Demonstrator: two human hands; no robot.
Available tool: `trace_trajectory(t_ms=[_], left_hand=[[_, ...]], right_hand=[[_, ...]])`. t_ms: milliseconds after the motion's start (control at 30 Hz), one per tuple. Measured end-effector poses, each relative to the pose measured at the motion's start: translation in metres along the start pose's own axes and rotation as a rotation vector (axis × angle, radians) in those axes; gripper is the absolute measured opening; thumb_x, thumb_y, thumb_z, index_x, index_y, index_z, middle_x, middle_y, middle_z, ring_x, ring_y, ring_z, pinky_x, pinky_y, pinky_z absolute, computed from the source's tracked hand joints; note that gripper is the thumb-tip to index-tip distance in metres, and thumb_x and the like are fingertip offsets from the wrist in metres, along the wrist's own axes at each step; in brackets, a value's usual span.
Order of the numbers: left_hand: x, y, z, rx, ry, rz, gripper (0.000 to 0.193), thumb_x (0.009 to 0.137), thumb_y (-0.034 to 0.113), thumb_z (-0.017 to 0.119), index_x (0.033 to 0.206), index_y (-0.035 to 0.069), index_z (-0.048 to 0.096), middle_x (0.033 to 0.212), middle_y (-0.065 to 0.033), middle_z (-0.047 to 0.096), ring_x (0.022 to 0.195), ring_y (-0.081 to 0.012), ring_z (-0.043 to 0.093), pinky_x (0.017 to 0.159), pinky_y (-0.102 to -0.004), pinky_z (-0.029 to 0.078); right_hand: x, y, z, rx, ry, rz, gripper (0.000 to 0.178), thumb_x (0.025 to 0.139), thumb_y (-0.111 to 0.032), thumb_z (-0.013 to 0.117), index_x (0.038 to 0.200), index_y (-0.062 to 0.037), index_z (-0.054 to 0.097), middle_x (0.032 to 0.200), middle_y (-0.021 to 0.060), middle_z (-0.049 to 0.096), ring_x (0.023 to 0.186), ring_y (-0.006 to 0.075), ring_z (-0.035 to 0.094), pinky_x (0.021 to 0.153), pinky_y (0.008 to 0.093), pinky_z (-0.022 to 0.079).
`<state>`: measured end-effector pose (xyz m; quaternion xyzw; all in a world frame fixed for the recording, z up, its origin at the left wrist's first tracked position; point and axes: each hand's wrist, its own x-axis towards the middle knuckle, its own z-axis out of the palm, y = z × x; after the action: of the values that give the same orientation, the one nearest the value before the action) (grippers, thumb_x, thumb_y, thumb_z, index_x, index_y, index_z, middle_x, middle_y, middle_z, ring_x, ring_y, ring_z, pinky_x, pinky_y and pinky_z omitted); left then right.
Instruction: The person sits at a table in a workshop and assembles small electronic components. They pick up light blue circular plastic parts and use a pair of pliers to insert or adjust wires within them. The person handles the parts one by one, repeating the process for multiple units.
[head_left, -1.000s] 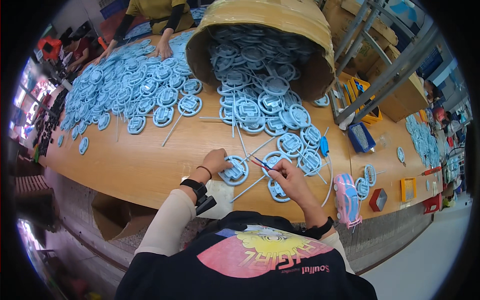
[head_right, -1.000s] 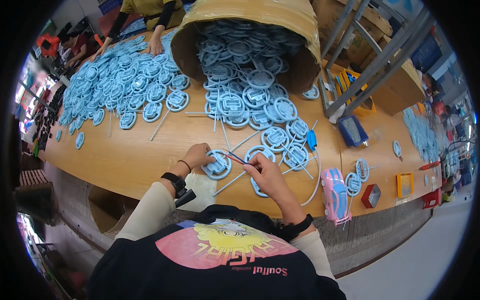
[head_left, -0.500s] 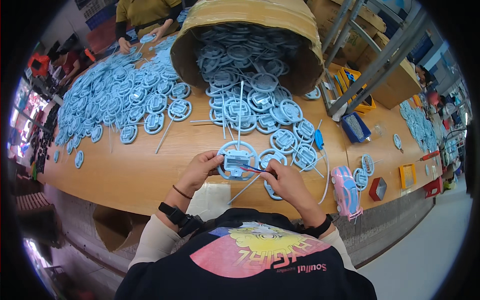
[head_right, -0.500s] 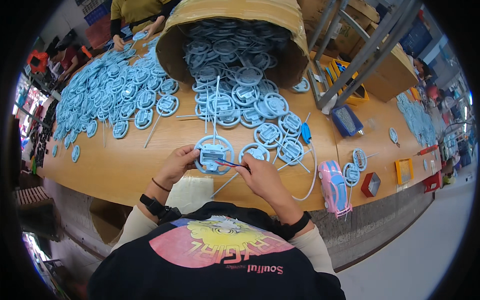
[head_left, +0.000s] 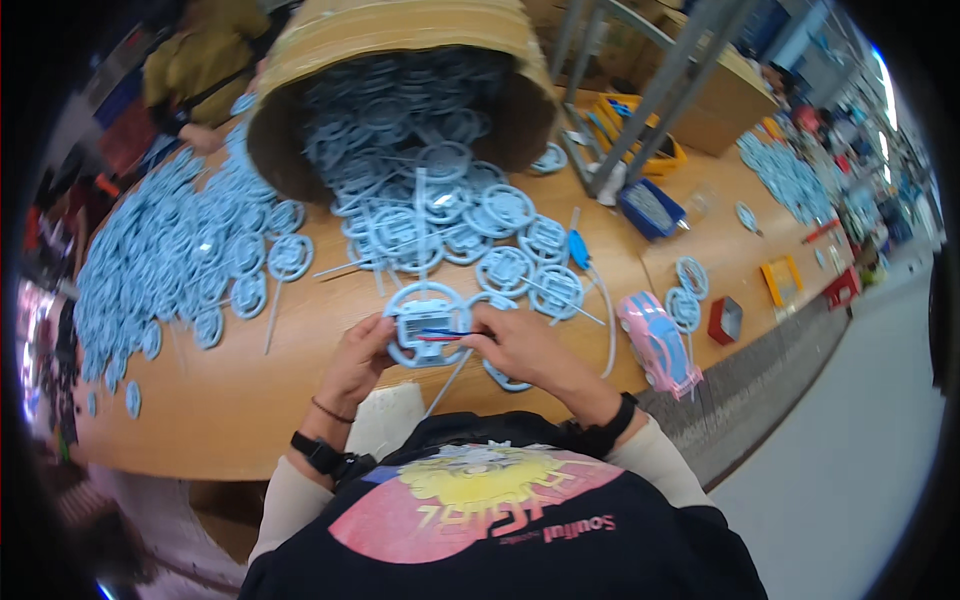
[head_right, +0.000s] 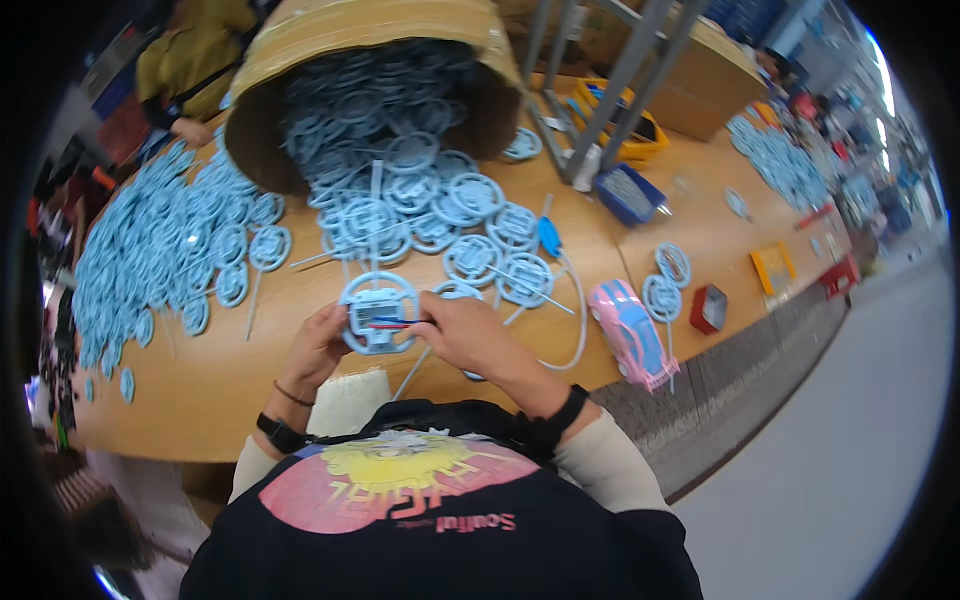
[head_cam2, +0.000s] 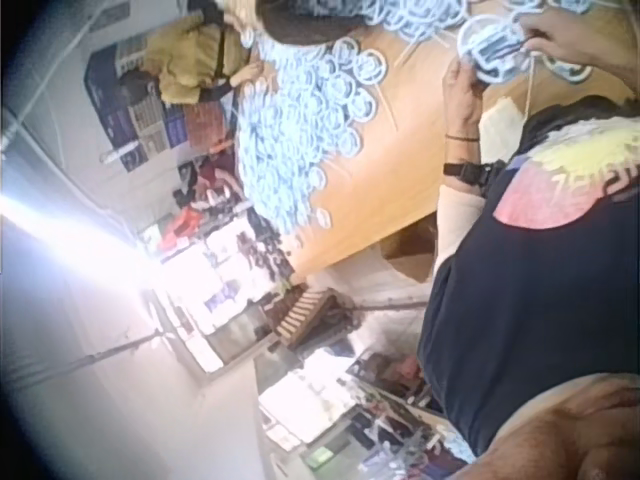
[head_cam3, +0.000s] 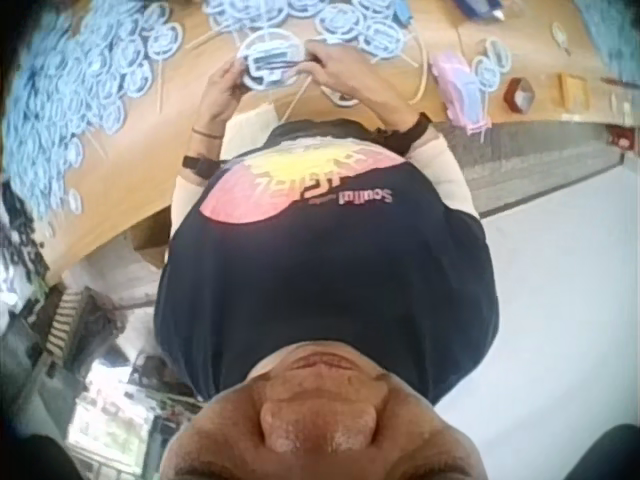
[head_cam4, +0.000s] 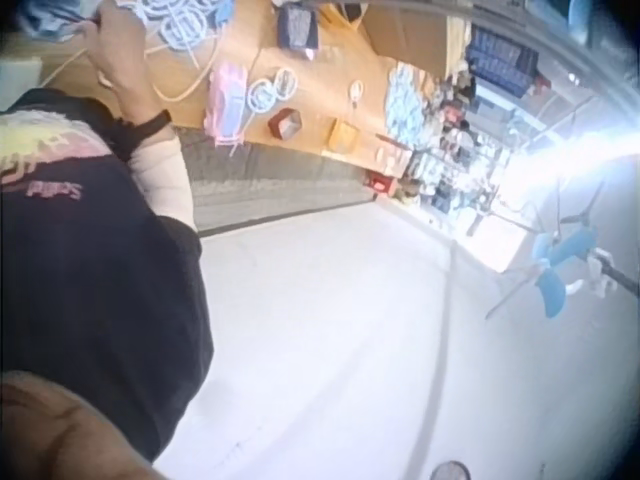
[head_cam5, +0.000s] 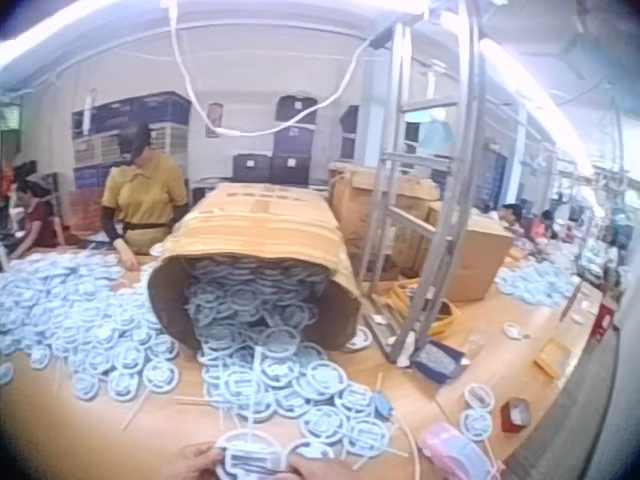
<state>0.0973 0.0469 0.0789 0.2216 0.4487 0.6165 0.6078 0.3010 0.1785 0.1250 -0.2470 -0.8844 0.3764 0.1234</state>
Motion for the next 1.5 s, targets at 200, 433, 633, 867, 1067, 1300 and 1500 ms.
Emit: trace_trajectory(t_ms=[200,433,633,867,1067,1300,1500], left_hand=[[0.002,-0.009,0.008,-0.16,-0.036,-0.021,0.042,0.091,0.035,0.046,0.119,0.003,0.046,0.11,-0.0087,0.056,0.099,-0.0194,0.055,0.083,-0.0354,0.048],[0.003,-0.025,-0.003,-0.329,-0.021,0.014,0.043,0.092,0.033,0.041,0.124,0.005,0.041,0.12,-0.0103,0.051,0.109,-0.0239,0.051,0.094,-0.0408,0.04],[-0.001,-0.032,-0.075,-0.085,0.097,-0.019,0.038,0.094,0.028,0.04,0.119,0.001,0.047,0.114,-0.0083,0.055,0.099,-0.0181,0.056,0.085,-0.034,0.047],[0.008,0.064,-0.135,-0.569,0.49,0.488,0.059,0.088,0.04,0.049,0.127,-0.002,0.035,0.123,-0.0239,0.045,0.116,-0.0314,0.045,0.1,-0.0405,0.037],[0.049,-0.028,-0.127,-0.221,0.405,0.038,0.056,0.088,0.034,0.05,0.126,-0.003,0.034,0.117,-0.0229,0.048,0.106,-0.0322,0.052,0.088,-0.0397,0.046],[0.046,-0.054,-0.025,1.296,0.105,0.57,0.049,0.075,0.009,0.063,0.122,0.007,0.047,0.116,-0.0126,0.052,0.104,-0.0274,0.053,0.089,-0.0348,0.044],[0.033,0.006,0.005,1.25,-0.072,0.826,0.045,0.077,0.002,0.059,0.12,0.008,0.05,0.126,-0.0107,0.048,0.118,-0.0296,0.043,0.097,-0.0353,0.038]], right_hand=[[0.0,0.007,0.013,0.105,-0.036,0.004,0.02,0.081,-0.025,0.059,0.083,-0.0059,0.053,0.07,0.0118,0.06,0.065,0.0303,0.058,0.056,0.0384,0.042],[0.0,0.006,0.026,0.128,-0.033,-0.008,0.02,0.08,-0.025,0.058,0.084,-0.0065,0.052,0.069,0.0124,0.059,0.066,0.0321,0.057,0.057,0.0403,0.042],[0.001,0.026,0.031,0.046,-0.096,0.116,0.022,0.079,-0.027,0.059,0.083,-0.0058,0.054,0.072,0.0149,0.06,0.07,0.0326,0.058,0.061,0.0415,0.044],[0.005,0.097,0.008,-0.051,0.171,0.377,0.031,0.077,-0.033,0.059,0.086,-0.0031,0.062,0.079,0.017,0.063,0.074,0.0313,0.061,0.064,0.0398,0.047],[0.017,0.134,0.041,-0.157,0.121,0.507,0.039,0.074,-0.037,0.062,0.075,0.0013,0.063,0.07,0.018,0.062,0.067,0.0303,0.06,0.061,0.0388,0.045],[0.023,0.087,0.029,0.332,0.026,0.52,0.034,0.076,-0.033,0.058,0.073,0.0004,0.064,0.059,0.0092,0.056,0.05,0.02,0.049,0.048,0.0338,0.037],[0.025,0.054,-0.008,0.807,-0.256,0.71,0.028,0.083,-0.034,0.057,0.073,-0.0078,0.059,0.051,-0.0083,0.035,0.042,0.0028,0.026,0.037,0.0203,0.018]])
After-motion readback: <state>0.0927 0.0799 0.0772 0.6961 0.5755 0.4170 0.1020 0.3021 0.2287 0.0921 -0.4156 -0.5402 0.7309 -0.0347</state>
